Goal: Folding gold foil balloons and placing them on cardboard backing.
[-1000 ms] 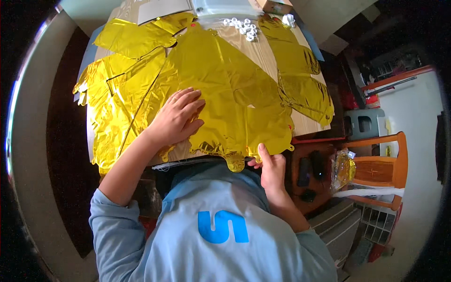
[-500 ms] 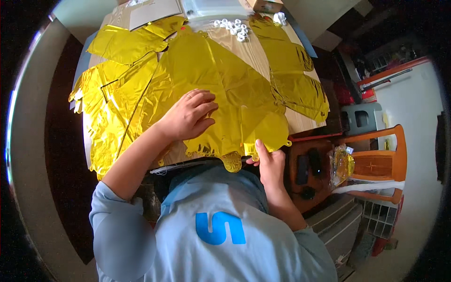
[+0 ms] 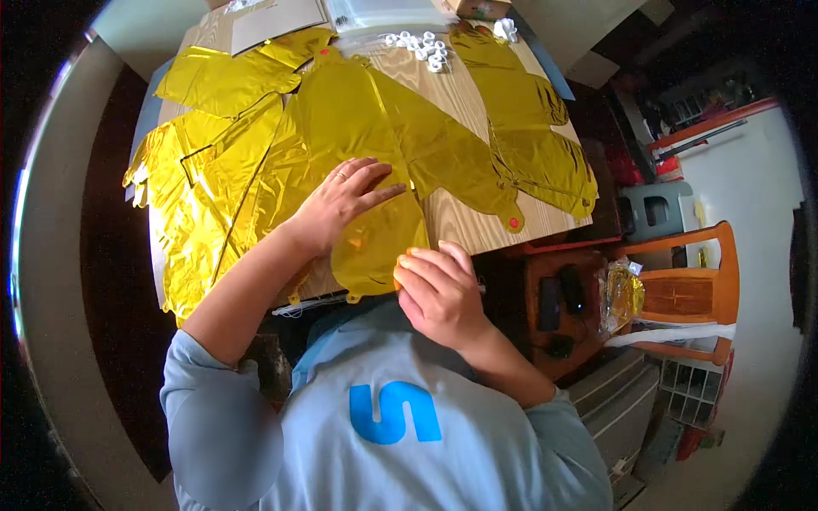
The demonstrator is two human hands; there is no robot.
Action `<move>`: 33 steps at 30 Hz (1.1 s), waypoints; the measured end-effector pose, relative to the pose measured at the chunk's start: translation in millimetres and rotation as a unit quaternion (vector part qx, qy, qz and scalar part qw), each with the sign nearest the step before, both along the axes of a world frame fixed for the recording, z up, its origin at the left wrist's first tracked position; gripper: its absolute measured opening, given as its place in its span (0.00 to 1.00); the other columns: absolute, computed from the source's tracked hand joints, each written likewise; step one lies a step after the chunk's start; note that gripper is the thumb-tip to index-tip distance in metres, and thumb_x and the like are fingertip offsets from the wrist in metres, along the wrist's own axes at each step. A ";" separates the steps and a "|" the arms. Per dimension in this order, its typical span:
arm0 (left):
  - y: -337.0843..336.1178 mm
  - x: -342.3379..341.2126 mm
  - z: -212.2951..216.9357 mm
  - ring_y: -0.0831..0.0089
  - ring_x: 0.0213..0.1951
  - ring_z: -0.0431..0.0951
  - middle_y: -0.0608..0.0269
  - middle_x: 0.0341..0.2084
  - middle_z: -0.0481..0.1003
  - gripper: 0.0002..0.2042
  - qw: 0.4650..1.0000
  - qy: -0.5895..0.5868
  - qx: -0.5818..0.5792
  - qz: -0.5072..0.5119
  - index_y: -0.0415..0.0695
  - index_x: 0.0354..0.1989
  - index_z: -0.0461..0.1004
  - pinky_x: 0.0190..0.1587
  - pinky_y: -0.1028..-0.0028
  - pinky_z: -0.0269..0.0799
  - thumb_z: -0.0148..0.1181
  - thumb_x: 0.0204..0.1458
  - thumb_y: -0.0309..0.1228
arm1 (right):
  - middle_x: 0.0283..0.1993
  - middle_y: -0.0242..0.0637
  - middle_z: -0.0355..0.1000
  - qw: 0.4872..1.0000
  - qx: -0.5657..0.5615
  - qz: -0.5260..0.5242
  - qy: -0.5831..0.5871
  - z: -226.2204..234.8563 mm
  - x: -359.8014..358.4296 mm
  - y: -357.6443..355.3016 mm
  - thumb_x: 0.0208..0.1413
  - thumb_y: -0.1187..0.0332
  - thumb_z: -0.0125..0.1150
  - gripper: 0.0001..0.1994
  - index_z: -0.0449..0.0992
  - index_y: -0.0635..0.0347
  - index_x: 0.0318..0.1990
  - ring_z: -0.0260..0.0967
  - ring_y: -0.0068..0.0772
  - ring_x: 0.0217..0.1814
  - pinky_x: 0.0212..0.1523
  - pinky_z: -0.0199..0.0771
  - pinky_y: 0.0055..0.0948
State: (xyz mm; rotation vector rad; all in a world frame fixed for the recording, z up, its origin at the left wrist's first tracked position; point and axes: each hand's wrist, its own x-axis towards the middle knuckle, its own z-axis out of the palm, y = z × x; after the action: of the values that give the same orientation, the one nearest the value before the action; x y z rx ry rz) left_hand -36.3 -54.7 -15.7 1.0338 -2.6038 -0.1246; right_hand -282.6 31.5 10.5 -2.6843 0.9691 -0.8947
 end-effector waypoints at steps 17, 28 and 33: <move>-0.8 0.4 2.3 0.50 0.68 0.59 0.50 0.65 0.62 0.30 1.000 -0.011 0.015 0.001 0.52 0.71 0.63 0.71 0.54 0.56 0.46 0.55 0.34 | 0.70 0.41 0.65 0.993 0.026 0.017 0.110 -15.2 -25.2 -56.7 0.61 0.63 0.59 0.24 0.71 0.61 0.63 0.58 0.46 0.74 0.75 0.48 0.52; -4.6 5.3 17.4 0.49 0.64 0.66 0.48 0.61 0.67 0.22 0.951 0.220 0.220 0.005 0.44 0.65 0.68 0.68 0.57 0.60 0.53 0.61 0.26 | 0.66 0.44 0.66 0.991 0.026 0.037 0.129 -12.3 -22.6 -62.2 0.58 0.62 0.61 0.24 0.71 0.63 0.61 0.58 0.51 0.71 0.74 0.46 0.57; 9.6 -24.1 49.2 0.48 0.64 0.67 0.46 0.60 0.71 0.22 0.976 0.160 0.140 -0.041 0.40 0.63 0.69 0.67 0.55 0.62 0.58 0.59 0.26 | 0.62 0.49 0.68 0.990 0.006 0.045 0.134 -12.4 -21.2 -64.5 0.56 0.62 0.62 0.24 0.72 0.67 0.57 0.59 0.55 0.68 0.74 0.46 0.60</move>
State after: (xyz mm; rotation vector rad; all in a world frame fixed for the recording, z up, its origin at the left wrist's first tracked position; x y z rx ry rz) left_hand -60.4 -45.1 33.5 0.9043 -2.3741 -0.6393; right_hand -303.8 -33.0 -1.9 -2.8635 0.8889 -0.5181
